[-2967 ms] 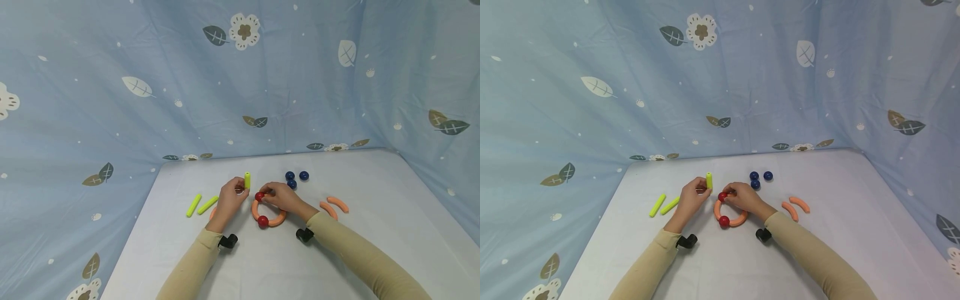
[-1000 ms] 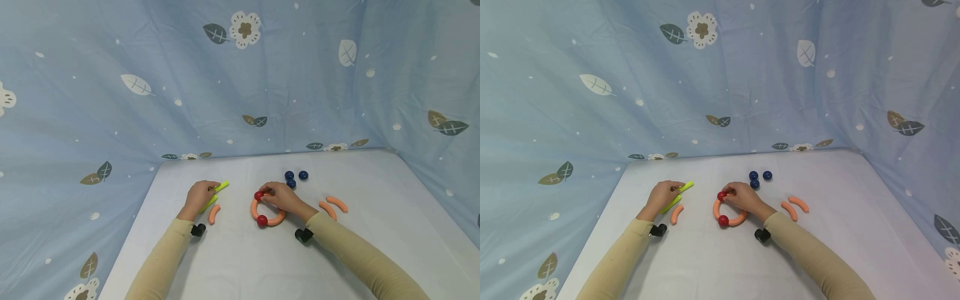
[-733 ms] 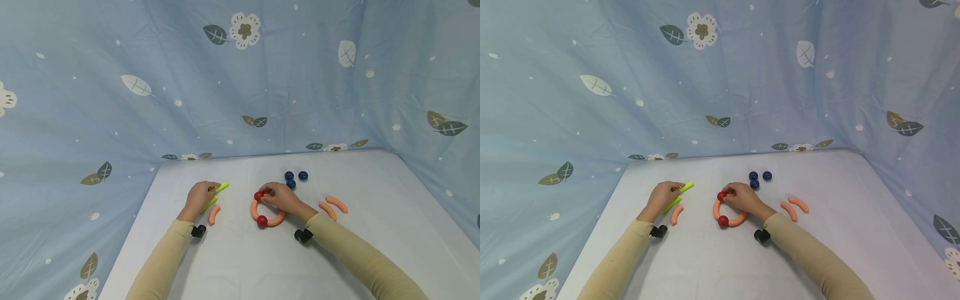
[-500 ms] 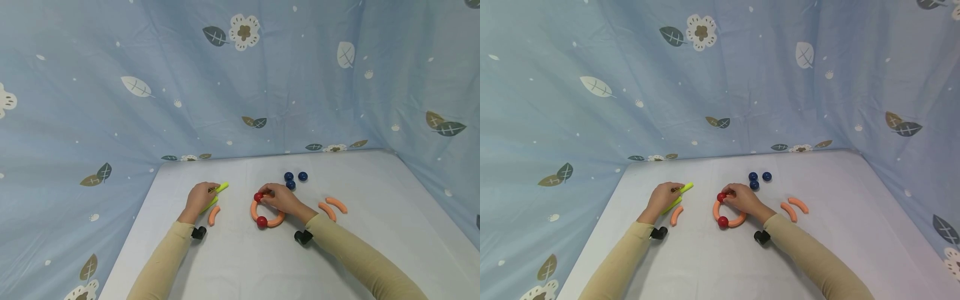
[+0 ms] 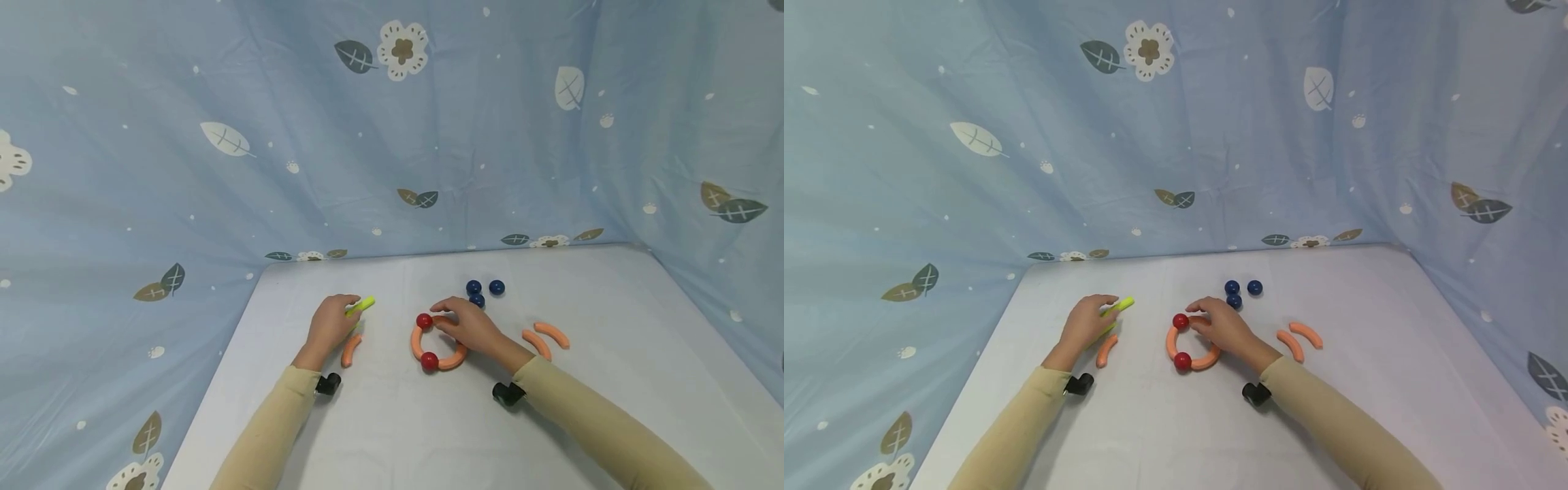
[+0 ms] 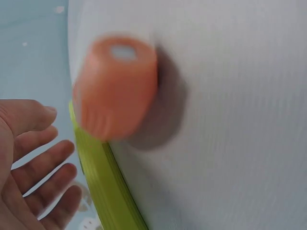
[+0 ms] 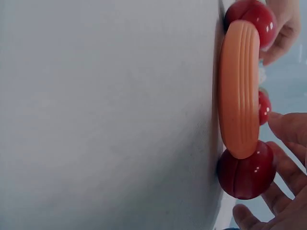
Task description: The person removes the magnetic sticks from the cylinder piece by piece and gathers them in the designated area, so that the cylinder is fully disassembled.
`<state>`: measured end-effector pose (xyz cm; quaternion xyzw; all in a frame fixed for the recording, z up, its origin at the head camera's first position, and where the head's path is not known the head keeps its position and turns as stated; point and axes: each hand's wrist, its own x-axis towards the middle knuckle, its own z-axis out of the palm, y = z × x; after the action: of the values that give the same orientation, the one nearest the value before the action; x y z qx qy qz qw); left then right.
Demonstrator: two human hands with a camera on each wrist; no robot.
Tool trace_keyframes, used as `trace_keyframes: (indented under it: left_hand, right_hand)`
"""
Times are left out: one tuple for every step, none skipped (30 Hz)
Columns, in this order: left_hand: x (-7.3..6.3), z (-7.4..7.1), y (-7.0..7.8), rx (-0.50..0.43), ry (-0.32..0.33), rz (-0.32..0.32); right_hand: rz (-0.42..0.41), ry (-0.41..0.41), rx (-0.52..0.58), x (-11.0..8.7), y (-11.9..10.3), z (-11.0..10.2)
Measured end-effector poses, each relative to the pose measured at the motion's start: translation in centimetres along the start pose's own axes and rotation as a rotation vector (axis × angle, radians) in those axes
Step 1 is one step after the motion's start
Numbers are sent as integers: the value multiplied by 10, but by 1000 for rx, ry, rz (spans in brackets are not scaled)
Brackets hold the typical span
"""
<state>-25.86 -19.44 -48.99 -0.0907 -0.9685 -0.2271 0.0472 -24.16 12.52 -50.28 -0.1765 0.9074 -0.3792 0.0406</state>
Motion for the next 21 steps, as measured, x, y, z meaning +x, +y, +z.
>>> trace_keyframes:
  left_hand:
    - [-1, 1, 2, 0, 4, 7]
    - [-1, 1, 4, -9, 8, 11]
    - [-2, 1, 6, -15, 10, 18]
    - [-4, 2, 9, -25, 15, 23]
    - [-5, 2, 12, -35, 21, 28]
    - [-7, 4, 14, -40, 23, 35]
    - [-10, 5, 17, -46, 24, 39]
    - [-12, 6, 21, -52, 23, 43]
    - [-15, 8, 23, -48, 24, 53]
    - [-18, 10, 26, -49, 24, 61]
    - [-21, 12, 30, -47, 24, 73]
    - [-24, 14, 33, -48, 18, 82]
    - [-28, 16, 37, -55, 14, 91]
    - [-31, 17, 41, -60, 12, 106]
    - [-34, 19, 45, -67, 7, 115]
    - [-37, 20, 49, -77, -1, 121]
    - [-39, 21, 53, -87, -8, 125]
    - [-42, 22, 57, -95, -18, 132]
    - [-45, 23, 60, -106, -25, 138]
    - [-47, 23, 63, -117, -33, 143]
    - [-50, 24, 66, -131, -47, 142]
  right_hand:
    - [-15, 5, -11, -3, 0, -1]
    - [-32, 10, -26, -5, -1, -2]
    - [-47, 15, -40, -8, -1, -3]
    - [-64, 20, -53, -11, -2, -4]
    - [-80, 23, -64, -14, -2, -5]
    - [-95, 26, -75, -17, -3, -5]
    - [-108, 28, -82, -20, -3, -5]
    - [-123, 28, -88, -22, -4, -6]
    - [-139, 31, -95, -25, -4, -6]
    - [-152, 30, -106, -28, -5, -6]
    - [-161, 29, -116, -31, -6, -7]
    - [-167, 29, -129, -34, -8, -7]
    - [-176, 30, -137, -37, -9, -8]
    - [-178, 30, -140, -40, -11, -8]
    - [-181, 32, -146, -44, -12, -9]
    - [-175, 30, -143, -46, -13, -9]
    - [-167, 28, -138, -49, -14, -9]
    - [-162, 28, -131, -52, -15, -9]
    - [-163, 25, -122, -55, -15, -9]
    - [-161, 24, -116, -57, -16, -8]
    - [-165, 25, -117, -60, -16, -8]
